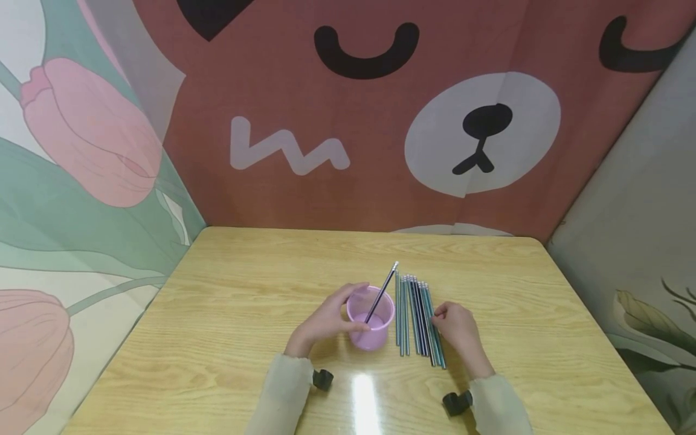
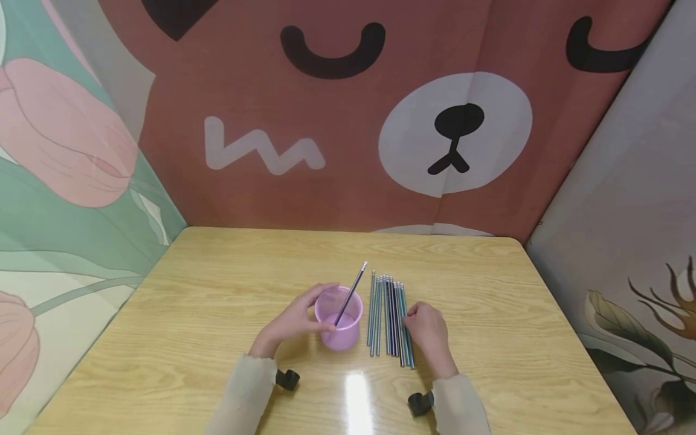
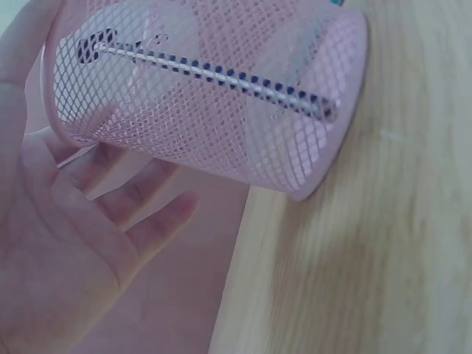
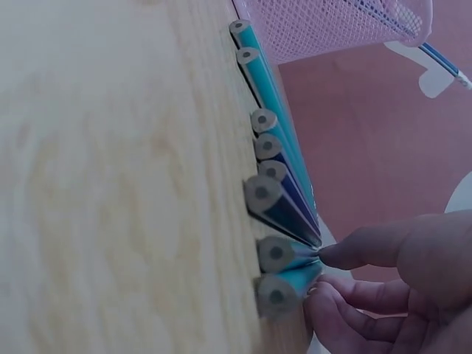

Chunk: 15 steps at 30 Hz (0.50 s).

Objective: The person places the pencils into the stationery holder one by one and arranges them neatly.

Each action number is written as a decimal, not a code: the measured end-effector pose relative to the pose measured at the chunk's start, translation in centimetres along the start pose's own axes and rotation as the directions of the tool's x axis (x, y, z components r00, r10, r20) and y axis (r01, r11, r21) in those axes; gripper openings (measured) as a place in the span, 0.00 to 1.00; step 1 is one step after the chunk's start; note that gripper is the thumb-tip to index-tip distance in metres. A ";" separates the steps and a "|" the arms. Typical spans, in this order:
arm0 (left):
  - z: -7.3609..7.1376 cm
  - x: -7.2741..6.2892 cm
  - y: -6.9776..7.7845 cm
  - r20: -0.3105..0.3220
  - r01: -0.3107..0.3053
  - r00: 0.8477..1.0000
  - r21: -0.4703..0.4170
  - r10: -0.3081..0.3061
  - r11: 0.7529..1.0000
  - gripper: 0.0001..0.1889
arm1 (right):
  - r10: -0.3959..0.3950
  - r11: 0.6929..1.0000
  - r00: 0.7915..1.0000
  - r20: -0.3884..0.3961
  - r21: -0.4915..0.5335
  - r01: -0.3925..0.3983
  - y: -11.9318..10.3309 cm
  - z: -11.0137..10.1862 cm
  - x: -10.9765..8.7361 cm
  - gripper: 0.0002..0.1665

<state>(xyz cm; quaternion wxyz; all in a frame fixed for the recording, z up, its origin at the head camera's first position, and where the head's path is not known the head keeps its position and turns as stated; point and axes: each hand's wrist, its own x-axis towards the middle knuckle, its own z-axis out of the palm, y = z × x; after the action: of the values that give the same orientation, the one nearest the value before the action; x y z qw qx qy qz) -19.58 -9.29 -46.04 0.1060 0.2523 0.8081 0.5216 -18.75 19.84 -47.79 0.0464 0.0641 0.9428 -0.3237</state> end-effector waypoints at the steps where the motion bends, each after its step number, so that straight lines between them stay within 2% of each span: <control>1: 0.0 0.0 -0.1 -0.005 0.000 1.000 0.005 0.000 1.000 0.46 | -0.006 1.000 1.000 0.000 -0.010 0.006 0.0 0.0 0.0 0.08; 5: 0.0 -0.1 -0.1 -0.012 0.008 1.000 0.021 -0.008 1.000 0.47 | -0.037 0.998 0.999 -0.008 -0.059 0.037 -0.3 0.0 -0.1 0.07; 15: 0.0 -0.2 -0.1 -0.006 0.031 1.000 0.019 -0.031 0.999 0.47 | -0.042 0.995 0.999 -0.029 -0.091 0.039 -0.6 0.3 0.0 0.10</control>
<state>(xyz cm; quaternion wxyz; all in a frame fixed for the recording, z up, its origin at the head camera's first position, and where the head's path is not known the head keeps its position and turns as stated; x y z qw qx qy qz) -19.50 -9.44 -46.18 0.1094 0.2393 0.8170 0.5130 -18.78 19.14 -47.68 0.0279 0.0480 0.9583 -0.2805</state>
